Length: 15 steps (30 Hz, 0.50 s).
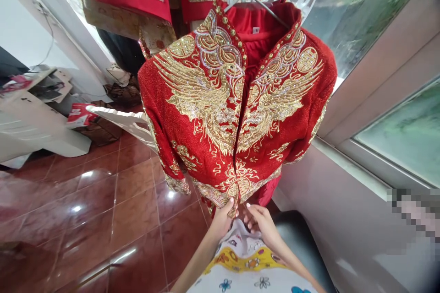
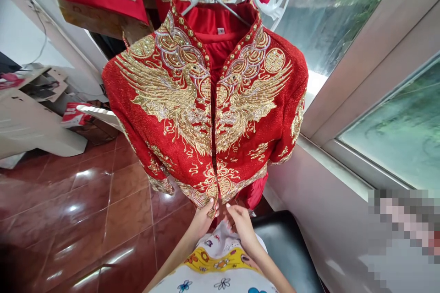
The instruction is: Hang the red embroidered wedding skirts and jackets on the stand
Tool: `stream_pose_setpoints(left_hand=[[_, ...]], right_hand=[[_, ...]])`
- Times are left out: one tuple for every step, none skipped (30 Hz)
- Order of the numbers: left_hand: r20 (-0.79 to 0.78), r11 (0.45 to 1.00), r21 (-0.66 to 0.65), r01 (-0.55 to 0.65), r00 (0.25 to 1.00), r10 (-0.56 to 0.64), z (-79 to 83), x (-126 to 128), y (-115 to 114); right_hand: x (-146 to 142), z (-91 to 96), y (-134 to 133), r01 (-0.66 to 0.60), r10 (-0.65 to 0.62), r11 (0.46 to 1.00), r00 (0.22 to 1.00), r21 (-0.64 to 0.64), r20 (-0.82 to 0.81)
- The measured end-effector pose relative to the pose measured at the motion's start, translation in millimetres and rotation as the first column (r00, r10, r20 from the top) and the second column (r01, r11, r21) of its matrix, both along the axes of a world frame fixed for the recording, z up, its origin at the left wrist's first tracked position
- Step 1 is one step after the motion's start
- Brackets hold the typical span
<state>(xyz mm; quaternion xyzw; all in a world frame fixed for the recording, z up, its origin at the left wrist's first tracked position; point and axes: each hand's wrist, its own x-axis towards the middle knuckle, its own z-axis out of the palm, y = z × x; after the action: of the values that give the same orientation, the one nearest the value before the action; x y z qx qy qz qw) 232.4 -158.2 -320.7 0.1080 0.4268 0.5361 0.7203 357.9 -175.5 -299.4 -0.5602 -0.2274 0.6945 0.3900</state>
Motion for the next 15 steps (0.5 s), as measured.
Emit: stream_pose_setpoints(left_hand=[[-0.008,1.0,-0.001,0.007,1.0,-0.007,0.6,0,0],[-0.011,1.0,0.001,0.014,1.0,-0.014,0.9,0,1],[-0.011,1.0,0.007,0.018,1.0,-0.018,0.9,0,1],[-0.01,1.0,0.014,0.02,1.0,-0.02,0.4,0,1],[-0.007,1.0,0.015,0.022,1.0,-0.022,-0.6,-1,2],[-0.006,1.0,0.01,0.019,1.0,-0.019,-1.8,-1,2],[-0.006,1.0,-0.002,0.014,1.0,-0.014,-3.2,-2,3],[-0.006,1.0,-0.014,0.005,1.0,-0.006,-4.7,-2,3],[-0.003,1.0,-0.016,-0.009,1.0,0.009,-6.2,-2,3],[0.001,1.0,-0.006,-0.03,1.0,0.03,-7.6,-2,3],[0.005,0.998,0.017,-0.058,0.998,0.057,-8.8,-1,3],[0.007,0.996,0.047,-0.078,0.997,0.078,-10.0,1,3],[0.005,0.993,0.077,-0.088,0.996,0.087,-11.2,3,3],[-0.011,0.991,0.106,-0.085,0.996,0.087,-12.3,5,3],[-0.038,0.989,0.131,-0.072,0.996,0.078,-13.5,7,2]], right_hand=[[-2,6.3,5,-0.013,0.013,0.998,1.0,0.058,-0.002],[-5,12.7,10,-0.035,0.036,0.995,0.999,0.093,-0.005],[-8,18.5,15,-0.06,0.061,0.992,0.998,0.114,-0.005],[-10,23.0,21,-0.079,0.079,0.989,0.997,0.126,0.004],[-11,26.0,25,-0.087,0.085,0.987,0.996,0.136,0.021],[-12,27.3,30,-0.081,0.076,0.986,0.996,0.144,0.039],[-13,27.3,33,-0.066,0.059,0.987,0.997,0.148,0.051],[-13,26.4,36,-0.051,0.043,0.988,0.998,0.148,0.054],[-13,25.0,38,-0.042,0.035,0.989,0.998,0.145,0.05],[-14,23.5,40,-0.041,0.035,0.989,0.999,0.142,0.041],[-14,22.3,41,-0.043,0.039,0.99,0.999,0.137,0.03],[-15,21.5,41,-0.046,0.044,0.99,0.999,0.131,0.018],[-16,21.2,41,-0.05,0.05,0.991,0.999,0.124,0.003],[-17,21.4,40,-0.056,0.058,0.992,0.998,0.115,-0.016],[-18,22.0,40,-0.063,0.067,0.992,0.997,0.106,-0.038]])
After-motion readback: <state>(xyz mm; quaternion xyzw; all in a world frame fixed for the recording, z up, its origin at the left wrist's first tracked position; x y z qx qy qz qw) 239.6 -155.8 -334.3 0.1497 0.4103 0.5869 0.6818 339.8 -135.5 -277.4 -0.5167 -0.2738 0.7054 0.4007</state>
